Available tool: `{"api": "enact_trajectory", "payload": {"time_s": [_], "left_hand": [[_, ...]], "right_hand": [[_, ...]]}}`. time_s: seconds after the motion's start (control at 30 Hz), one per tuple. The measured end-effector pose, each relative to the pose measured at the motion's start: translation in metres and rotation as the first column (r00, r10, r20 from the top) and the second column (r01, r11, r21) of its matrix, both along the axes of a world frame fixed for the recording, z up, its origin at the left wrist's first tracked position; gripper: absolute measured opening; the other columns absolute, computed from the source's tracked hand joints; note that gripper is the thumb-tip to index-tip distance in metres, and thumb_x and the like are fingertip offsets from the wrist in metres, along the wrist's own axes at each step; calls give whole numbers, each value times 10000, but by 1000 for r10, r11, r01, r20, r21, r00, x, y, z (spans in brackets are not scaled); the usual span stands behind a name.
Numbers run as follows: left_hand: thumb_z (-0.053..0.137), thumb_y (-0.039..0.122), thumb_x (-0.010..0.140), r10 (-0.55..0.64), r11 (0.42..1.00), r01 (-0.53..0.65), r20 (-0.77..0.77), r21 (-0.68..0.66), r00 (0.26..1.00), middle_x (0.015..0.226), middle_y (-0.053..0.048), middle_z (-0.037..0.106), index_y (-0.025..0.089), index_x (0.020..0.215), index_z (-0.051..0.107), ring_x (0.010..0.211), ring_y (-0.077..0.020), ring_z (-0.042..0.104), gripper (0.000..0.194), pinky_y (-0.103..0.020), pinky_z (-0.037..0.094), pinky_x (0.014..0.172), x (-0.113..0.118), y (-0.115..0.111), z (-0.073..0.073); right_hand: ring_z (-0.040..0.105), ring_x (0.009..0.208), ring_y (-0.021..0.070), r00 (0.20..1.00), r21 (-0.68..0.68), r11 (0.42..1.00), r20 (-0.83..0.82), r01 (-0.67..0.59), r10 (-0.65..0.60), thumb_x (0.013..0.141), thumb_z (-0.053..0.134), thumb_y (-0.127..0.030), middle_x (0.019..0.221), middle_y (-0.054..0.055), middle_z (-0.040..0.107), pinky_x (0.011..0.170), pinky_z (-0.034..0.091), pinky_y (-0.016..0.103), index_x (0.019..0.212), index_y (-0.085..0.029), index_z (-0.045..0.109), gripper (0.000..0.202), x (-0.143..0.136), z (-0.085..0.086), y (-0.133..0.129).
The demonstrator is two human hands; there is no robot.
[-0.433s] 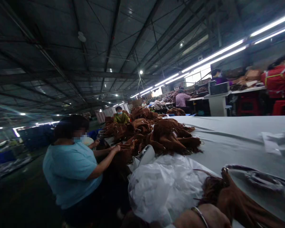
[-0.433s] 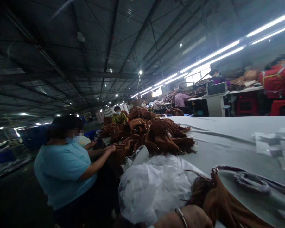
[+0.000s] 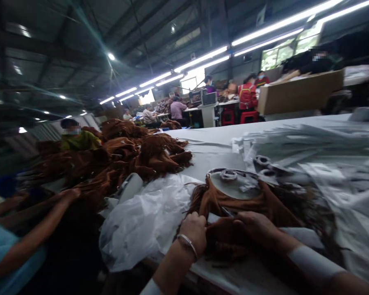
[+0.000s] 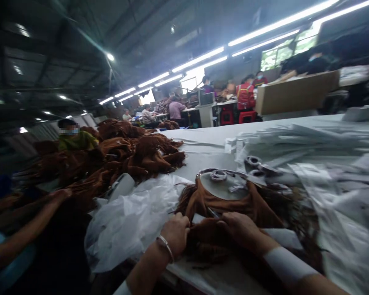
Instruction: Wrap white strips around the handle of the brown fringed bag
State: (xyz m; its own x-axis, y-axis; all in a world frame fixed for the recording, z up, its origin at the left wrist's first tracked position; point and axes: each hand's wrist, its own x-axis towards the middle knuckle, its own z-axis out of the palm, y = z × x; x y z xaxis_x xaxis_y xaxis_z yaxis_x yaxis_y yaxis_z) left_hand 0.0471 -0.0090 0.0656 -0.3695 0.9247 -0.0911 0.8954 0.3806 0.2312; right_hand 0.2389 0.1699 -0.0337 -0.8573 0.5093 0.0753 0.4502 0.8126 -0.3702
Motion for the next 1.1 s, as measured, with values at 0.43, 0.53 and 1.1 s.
{"api": "enact_trajectory", "payload": {"time_s": [0.43, 0.53, 1.1], "left_hand": [[496, 202, 941, -261, 959, 257, 21, 119, 965, 1035, -43, 669, 216, 1020, 685, 1005, -180, 607, 205, -275, 455, 908, 35, 84, -54], [527, 188, 915, -240, 967, 237, 16, 96, 971, 981, -60, 672, 194, 967, 697, 955, -194, 618, 177, -292, 464, 871, 39, 88, -50], [512, 181, 919, -315, 925, 284, 93, 254, 944, 881, -46, 624, 178, 745, 664, 841, -158, 582, 231, -256, 423, 746, 50, 104, -75]], "right_hand": [[623, 916, 270, 994, 212, 977, 93, 34, -55, 944, 565, -356, 984, 106, 674, 809, 458, 363, 976, -173, 669, 213, 27, 22, 0], [623, 890, 267, 984, 252, 962, 110, 111, -142, 959, 550, -331, 940, 95, 668, 796, 449, 360, 908, -176, 675, 206, 45, 17, 6], [637, 1000, 212, 975, 111, 979, 117, 174, -187, 966, 486, -248, 1034, 116, 694, 885, 453, 284, 958, -147, 705, 241, 19, 53, 64]]}}
